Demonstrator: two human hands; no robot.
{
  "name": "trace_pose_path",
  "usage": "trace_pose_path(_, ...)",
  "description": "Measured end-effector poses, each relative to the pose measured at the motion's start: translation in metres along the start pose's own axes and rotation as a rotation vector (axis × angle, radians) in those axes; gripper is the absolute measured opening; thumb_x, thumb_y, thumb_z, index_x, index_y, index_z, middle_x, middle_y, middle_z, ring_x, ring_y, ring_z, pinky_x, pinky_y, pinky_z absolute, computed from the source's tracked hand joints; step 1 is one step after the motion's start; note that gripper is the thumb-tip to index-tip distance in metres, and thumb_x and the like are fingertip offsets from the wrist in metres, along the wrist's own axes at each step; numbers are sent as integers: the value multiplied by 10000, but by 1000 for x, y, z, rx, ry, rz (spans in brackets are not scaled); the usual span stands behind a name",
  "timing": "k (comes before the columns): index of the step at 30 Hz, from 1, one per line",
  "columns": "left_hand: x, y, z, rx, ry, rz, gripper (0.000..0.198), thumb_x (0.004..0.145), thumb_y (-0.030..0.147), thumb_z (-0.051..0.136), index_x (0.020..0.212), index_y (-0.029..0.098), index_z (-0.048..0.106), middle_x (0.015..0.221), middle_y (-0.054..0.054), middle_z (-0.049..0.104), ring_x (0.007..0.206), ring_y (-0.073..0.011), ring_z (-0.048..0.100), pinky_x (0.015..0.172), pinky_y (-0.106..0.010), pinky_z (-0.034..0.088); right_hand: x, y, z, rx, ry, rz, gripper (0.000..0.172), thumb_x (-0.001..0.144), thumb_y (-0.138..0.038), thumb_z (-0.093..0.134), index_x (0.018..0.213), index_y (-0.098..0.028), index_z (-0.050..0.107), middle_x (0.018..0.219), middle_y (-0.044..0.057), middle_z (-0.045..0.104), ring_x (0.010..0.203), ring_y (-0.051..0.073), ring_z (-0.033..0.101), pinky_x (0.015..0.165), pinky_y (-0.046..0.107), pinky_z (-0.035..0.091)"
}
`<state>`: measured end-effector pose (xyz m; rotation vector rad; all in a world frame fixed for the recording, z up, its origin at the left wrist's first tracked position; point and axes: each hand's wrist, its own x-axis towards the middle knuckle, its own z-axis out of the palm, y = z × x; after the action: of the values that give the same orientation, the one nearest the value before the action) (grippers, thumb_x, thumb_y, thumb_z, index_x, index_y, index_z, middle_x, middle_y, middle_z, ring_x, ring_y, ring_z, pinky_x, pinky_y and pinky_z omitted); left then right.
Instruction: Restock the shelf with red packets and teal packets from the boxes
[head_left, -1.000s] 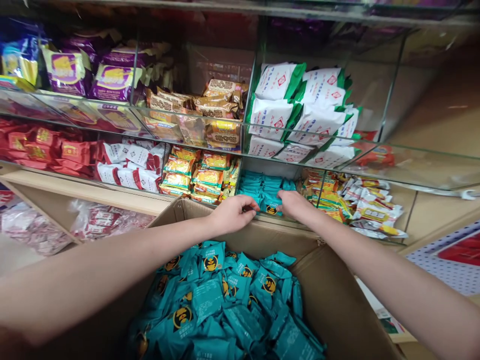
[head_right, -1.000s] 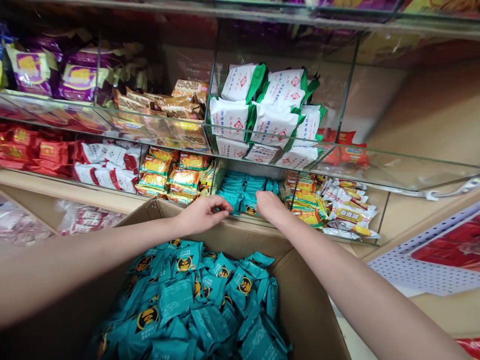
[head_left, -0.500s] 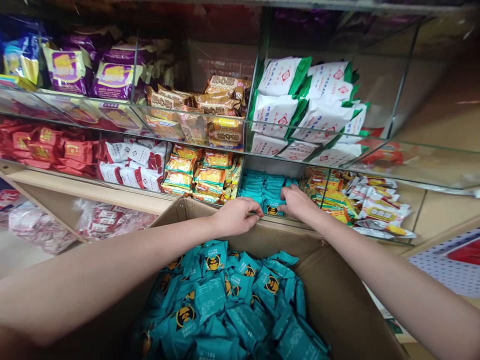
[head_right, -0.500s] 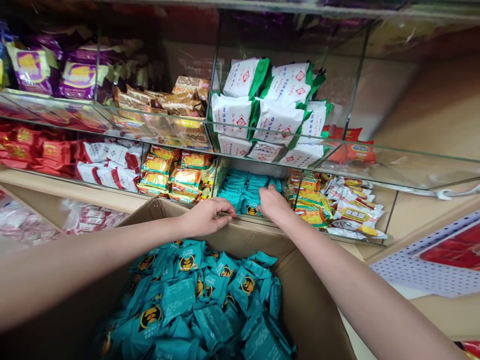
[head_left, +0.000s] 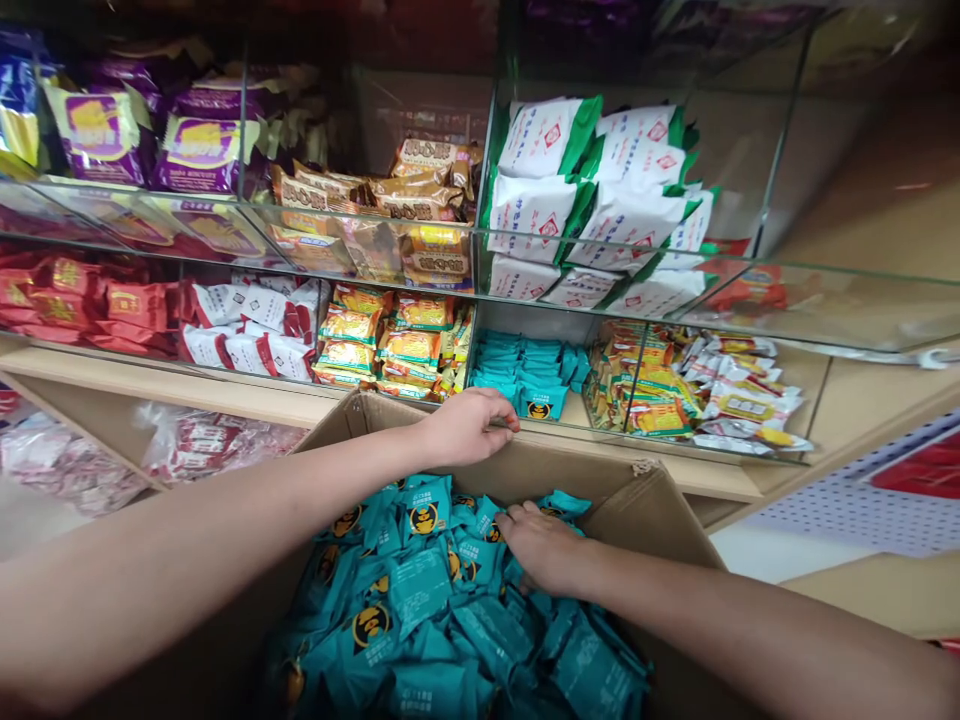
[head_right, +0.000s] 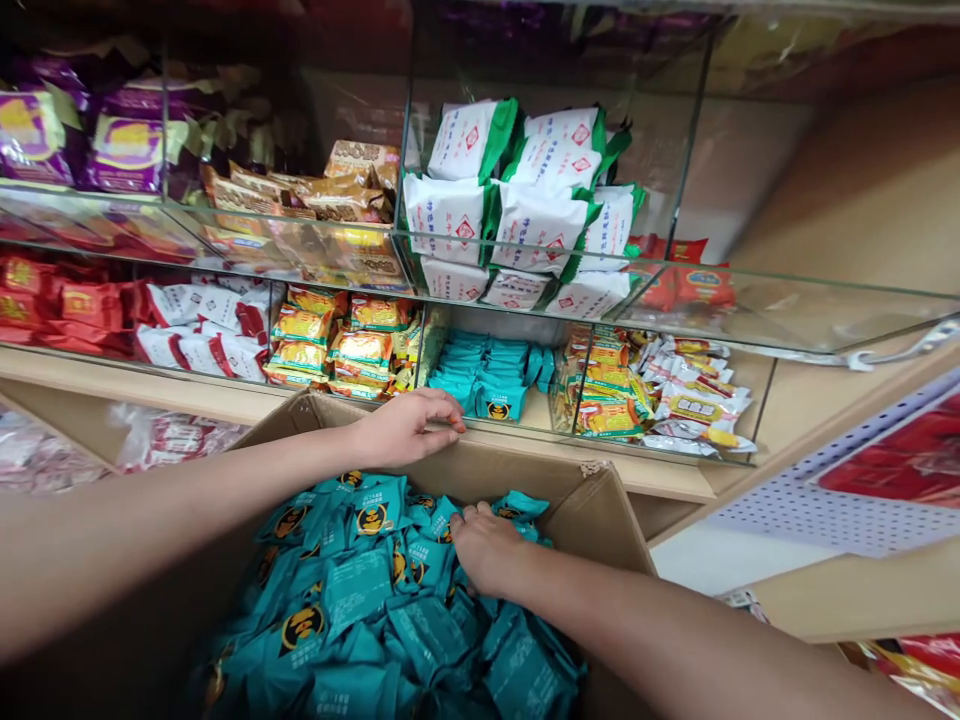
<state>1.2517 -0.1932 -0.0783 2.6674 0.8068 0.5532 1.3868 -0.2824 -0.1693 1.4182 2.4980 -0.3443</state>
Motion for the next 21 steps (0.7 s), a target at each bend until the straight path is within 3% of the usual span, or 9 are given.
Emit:
trace_pose_path(2, -1, 1, -2, 29, -33, 29, 148, 699, 164, 531, 814, 156, 625, 885, -63, 587, 870, -189, 531, 786, -278, 402, 3, -2, 4, -17, -33, 31, 740, 464, -203, 757, 1127, -42, 468, 1019, 176, 575, 929, 292, 537, 768, 333, 436)
trace_pose_path(6, -1, 3, -4, 57, -83, 35, 152, 709, 178, 542, 836, 155, 623, 909, -58, 572, 904, -179, 517, 810, -273, 397, 0, -5, -7, 18, -170, 59, 714, 472, -185, 744, 1121, -91, 461, 978, 135, 614, 860, 271, 587, 689, 318, 464)
trace_pose_path(13, 1, 3, -10, 38, -126, 12, 171, 725, 212, 546, 873, 157, 612, 927, -48, 570, 905, -160, 521, 816, -259, 394, -6, -4, -19, -113, -252, -81, 304, 532, -239, 718, 803, -124, 641, 921, 113, 631, 903, 241, 565, 807, 283, 382)
trace_pose_path(17, 0, 5, -13, -51, -133, -42, 180, 737, 222, 529, 888, 162, 604, 943, -40, 589, 885, -156, 533, 792, -257, 404, -16, 8, -36, -28, -112, -40, 273, 513, -364, 718, 679, -177, 609, 699, 33, 616, 709, 196, 569, 613, 260, 388)
trace_pose_path(21, -3, 13, -18, -251, -77, -127, 248, 800, 287, 437, 964, 158, 571, 895, -30, 615, 820, -145, 549, 741, -262, 418, -34, 27, -64, 405, 319, 29, 319, 627, -486, 611, 648, -187, 503, 544, -46, 472, 500, 91, 421, 458, 205, 278)
